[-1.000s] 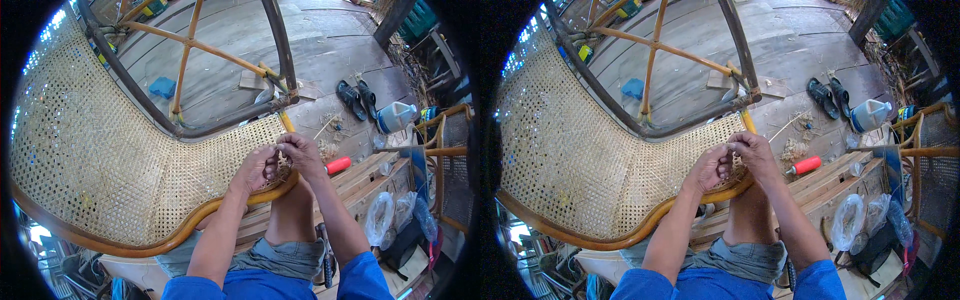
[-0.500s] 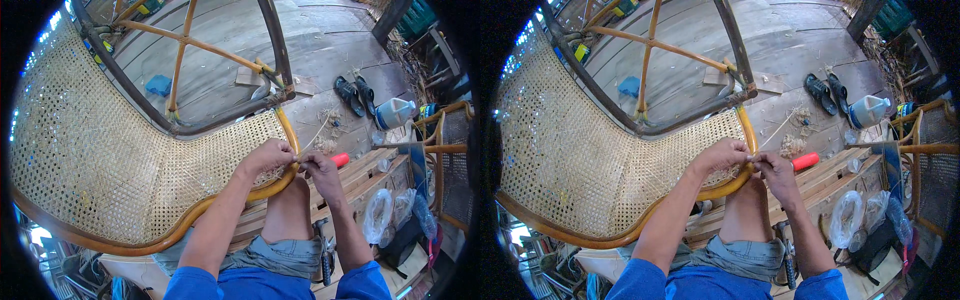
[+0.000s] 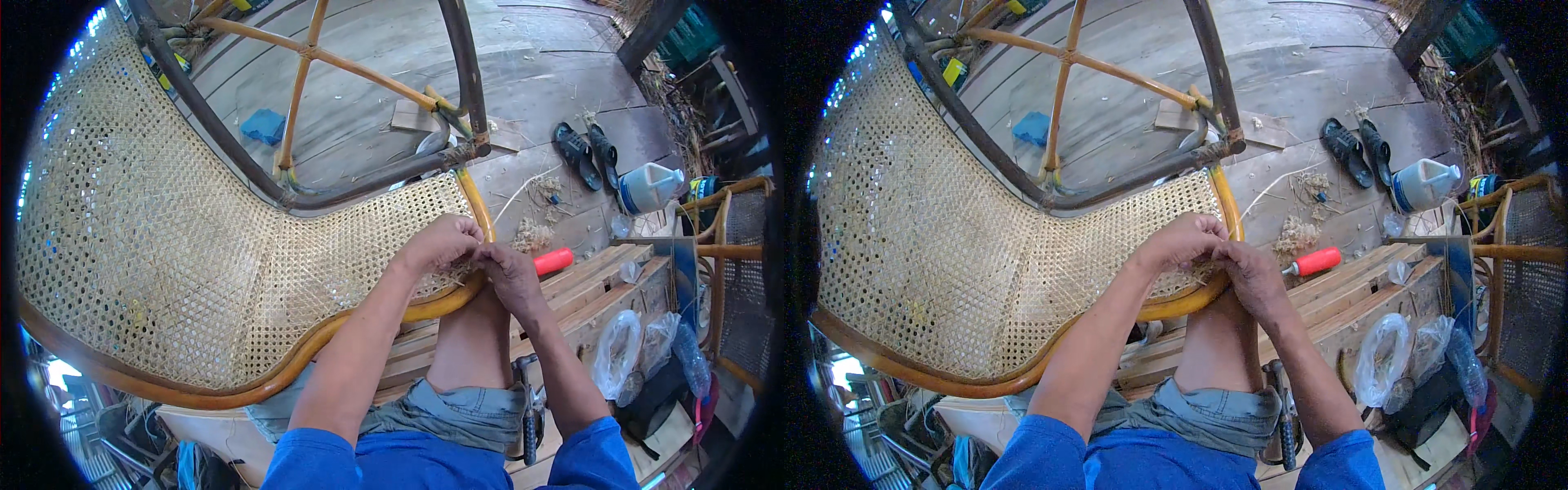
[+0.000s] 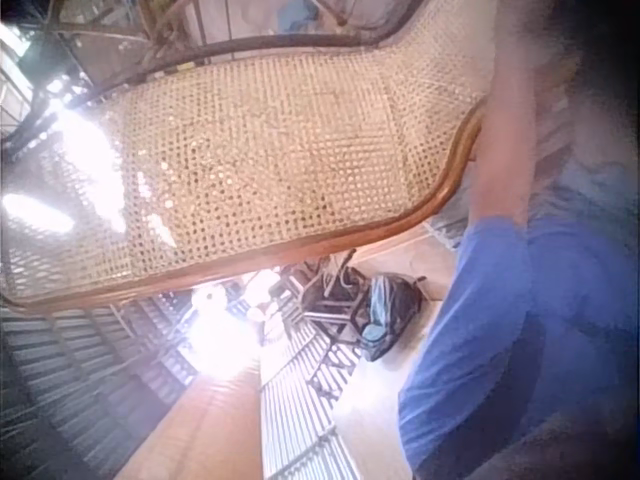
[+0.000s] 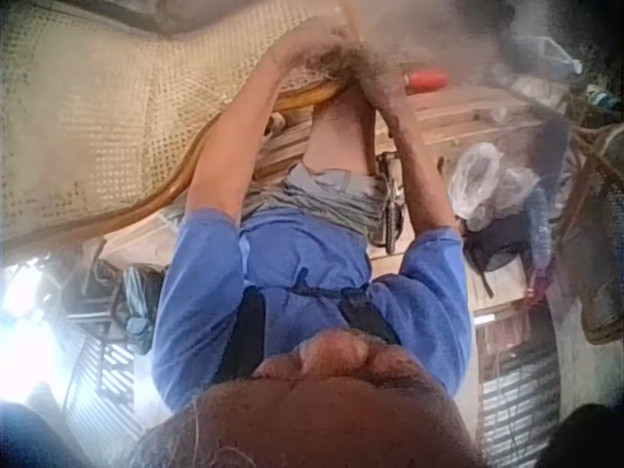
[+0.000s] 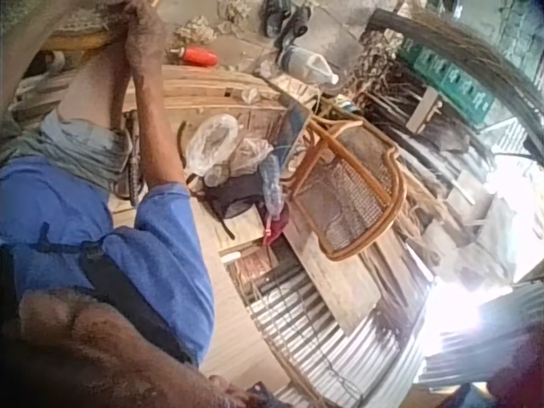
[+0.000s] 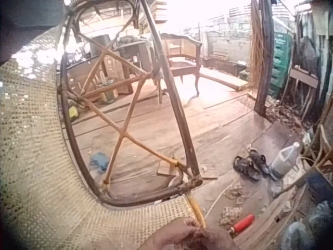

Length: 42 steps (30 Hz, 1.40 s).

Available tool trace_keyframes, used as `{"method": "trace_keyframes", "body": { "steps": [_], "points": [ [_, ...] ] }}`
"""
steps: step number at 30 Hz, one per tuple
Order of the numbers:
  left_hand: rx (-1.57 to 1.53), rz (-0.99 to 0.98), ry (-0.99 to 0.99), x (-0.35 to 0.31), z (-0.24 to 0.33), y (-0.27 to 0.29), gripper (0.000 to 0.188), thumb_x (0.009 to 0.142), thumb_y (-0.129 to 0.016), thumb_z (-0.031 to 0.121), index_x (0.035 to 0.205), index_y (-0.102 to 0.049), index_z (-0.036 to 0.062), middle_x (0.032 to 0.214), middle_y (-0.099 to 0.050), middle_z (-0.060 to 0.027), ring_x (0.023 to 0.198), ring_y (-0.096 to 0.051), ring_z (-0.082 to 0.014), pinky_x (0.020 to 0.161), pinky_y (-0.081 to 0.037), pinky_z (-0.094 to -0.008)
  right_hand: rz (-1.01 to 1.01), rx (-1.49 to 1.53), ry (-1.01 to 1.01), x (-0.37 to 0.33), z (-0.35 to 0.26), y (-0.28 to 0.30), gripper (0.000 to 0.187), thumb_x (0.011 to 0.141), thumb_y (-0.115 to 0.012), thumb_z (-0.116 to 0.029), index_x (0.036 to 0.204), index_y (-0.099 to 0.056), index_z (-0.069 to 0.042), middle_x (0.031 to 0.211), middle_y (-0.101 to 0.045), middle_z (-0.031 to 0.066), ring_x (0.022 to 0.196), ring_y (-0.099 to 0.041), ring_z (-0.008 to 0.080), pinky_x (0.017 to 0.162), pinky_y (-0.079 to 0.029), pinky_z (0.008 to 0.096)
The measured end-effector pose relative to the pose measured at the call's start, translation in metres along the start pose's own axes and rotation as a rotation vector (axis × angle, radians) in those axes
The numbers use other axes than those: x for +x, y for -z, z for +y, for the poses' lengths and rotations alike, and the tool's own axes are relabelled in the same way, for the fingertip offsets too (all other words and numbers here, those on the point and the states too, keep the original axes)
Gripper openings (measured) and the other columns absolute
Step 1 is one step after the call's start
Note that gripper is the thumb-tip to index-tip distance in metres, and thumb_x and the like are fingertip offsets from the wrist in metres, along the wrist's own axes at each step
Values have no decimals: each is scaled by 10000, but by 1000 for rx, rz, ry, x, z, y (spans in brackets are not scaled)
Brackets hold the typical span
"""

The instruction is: The person repairs a cane chair seat by weaving rattan strips into the wooden frame. They use a hammer to tap the strips into place and pliers to cut excess material. The person works on the edge of the seat, securing the weave along the frame.

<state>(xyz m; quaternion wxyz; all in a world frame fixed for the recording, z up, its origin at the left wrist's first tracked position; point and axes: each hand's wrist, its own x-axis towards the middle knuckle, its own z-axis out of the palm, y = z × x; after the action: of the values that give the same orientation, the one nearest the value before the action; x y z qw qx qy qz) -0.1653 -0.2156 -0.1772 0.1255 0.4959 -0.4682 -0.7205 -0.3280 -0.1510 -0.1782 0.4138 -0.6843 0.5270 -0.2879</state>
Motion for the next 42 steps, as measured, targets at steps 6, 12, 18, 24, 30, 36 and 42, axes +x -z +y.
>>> {"method": "trace_keyframes", "body": {
  "steps": [6,12,18,24,30,36,42],
  "points": [
    [-23,7,29,1,-6,2,86,745,-669,154,756,-597,108,606,-534,47,454,-440,-41,372,-312,-202,2,57,52,1,2,-4,83,835,-549,-34,903,-595,-46,831,-624,134,777,-629,261,688,-488,329],
    [-98,-10,66,4,-10,3,44,769,-622,134,749,-590,112,601,-524,46,436,-430,-41,351,-301,-202,-103,-132,106,6,-3,1,113,836,-501,-59,883,-604,-66,818,-616,153,780,-621,305,662,-487,358],
    [-130,55,9,6,-14,1,38,793,-598,142,771,-598,111,593,-523,44,415,-428,-45,343,-300,-206,-278,-226,201,20,-8,6,164,817,-466,-77,885,-614,-65,839,-613,161,799,-617,322,677,-489,370],
    [-103,20,84,8,-13,5,79,797,-602,197,788,-610,119,588,-516,53,412,-411,-45,339,-274,-207,-215,-34,306,20,-2,2,108,778,-484,32,831,-557,-27,794,-560,130,766,-578,256,672,-464,308],
    [-122,15,84,2,-8,6,93,779,-627,208,753,-608,121,586,-509,60,418,-391,-39,342,-257,-203,-301,-75,214,22,11,6,73,814,-508,19,827,-567,-22,822,-575,109,787,-588,218,706,-473,288],
    [-226,-39,62,5,-15,5,61,790,-617,172,766,-600,119,579,-500,55,404,-376,-35,333,-236,-201,-225,13,203,18,11,10,81,799,-538,7,860,-581,-24,817,-605,135,805,-619,305,694,-493,352],
    [-217,-44,55,4,-12,5,87,805,-609,173,749,-590,108,568,-485,54,388,-359,-36,322,-235,-199,-282,-173,265,21,5,15,136,790,-541,-2,908,-594,-44,868,-602,133,827,-618,307,715,-502,351]
  ]
}}
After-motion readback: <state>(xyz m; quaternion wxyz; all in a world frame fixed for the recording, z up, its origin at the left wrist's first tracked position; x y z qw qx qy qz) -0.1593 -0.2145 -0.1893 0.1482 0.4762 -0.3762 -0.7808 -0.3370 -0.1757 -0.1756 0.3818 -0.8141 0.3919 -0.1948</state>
